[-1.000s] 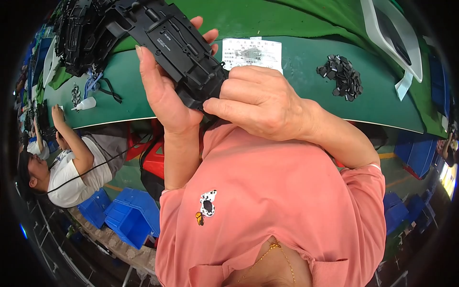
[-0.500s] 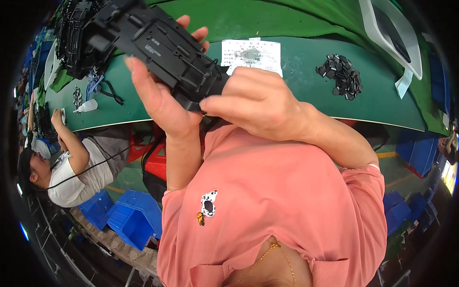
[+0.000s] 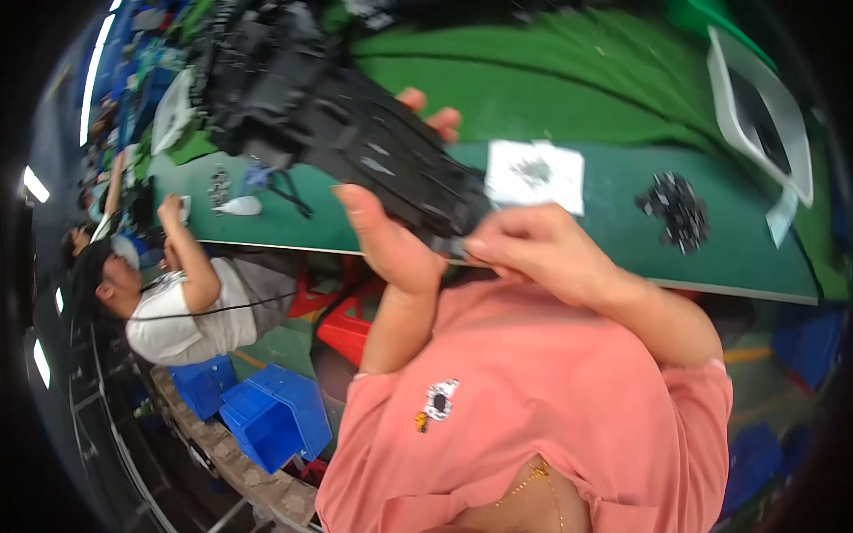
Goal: The person assembles toy car chassis by picking small components from the table, applying them to an adhesive pad, and attaching them onto the underside of each chassis by hand.
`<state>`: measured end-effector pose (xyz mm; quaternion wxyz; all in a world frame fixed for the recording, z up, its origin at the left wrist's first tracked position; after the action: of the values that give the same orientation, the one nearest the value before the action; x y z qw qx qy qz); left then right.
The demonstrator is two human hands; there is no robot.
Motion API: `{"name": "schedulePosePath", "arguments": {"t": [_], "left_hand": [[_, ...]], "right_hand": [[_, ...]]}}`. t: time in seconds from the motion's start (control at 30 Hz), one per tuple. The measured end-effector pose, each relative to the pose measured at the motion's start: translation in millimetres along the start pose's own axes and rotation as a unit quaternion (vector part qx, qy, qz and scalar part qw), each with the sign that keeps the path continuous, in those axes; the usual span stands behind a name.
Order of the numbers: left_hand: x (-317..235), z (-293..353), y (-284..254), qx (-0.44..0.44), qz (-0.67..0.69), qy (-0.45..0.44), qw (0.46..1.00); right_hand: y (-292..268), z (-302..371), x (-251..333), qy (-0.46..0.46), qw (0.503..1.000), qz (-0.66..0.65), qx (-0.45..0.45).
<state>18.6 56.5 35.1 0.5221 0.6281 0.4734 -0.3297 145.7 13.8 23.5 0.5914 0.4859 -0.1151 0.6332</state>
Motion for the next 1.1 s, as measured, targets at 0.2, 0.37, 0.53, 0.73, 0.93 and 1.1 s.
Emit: {"name": "schedulePosePath", "arguments": {"t": [0.2,0.37,0.53,0.73,0.93,1.1], "left_hand": [[-2,-21,-36,-0.029,0.225,-0.201,0.953],[-39,-72,-99,-0.181,0.108,-0.116,0.971],[-81,-217,-146,-0.062,0.181,0.006,0.981],[-57,-335,-226,-0.243,0.13,-0.09,0.957],[-69,-282,-175,-0.171,0.09,-0.032,0.981],[-50,-185,-89,-0.036,0.074,-0.011,0.997]], "right_hand": [[-34,29,1,-0.063,0.994,-0.049,-0.081],[-67,51,-4,-0.13,0.98,-0.088,-0.12],[-74,58,-11,-0.15,0.972,-0.104,-0.15],[-67,56,-1,-0.111,0.983,-0.034,-0.142],[-99,28,64,-0.177,0.959,0.13,-0.179],[-118,-59,165,-0.547,0.6,0.514,-0.276]]}}
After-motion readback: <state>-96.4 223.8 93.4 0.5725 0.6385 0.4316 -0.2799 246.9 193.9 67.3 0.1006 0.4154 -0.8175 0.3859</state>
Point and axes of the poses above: each hand's wrist, its own z-axis away from the middle knuckle, its own y-axis out of the palm, x = y × z, the point moved 4 cm from there along -z, towards the middle knuckle, and after that the axes turned 9 degrees about -z, right-handed, at the moved point
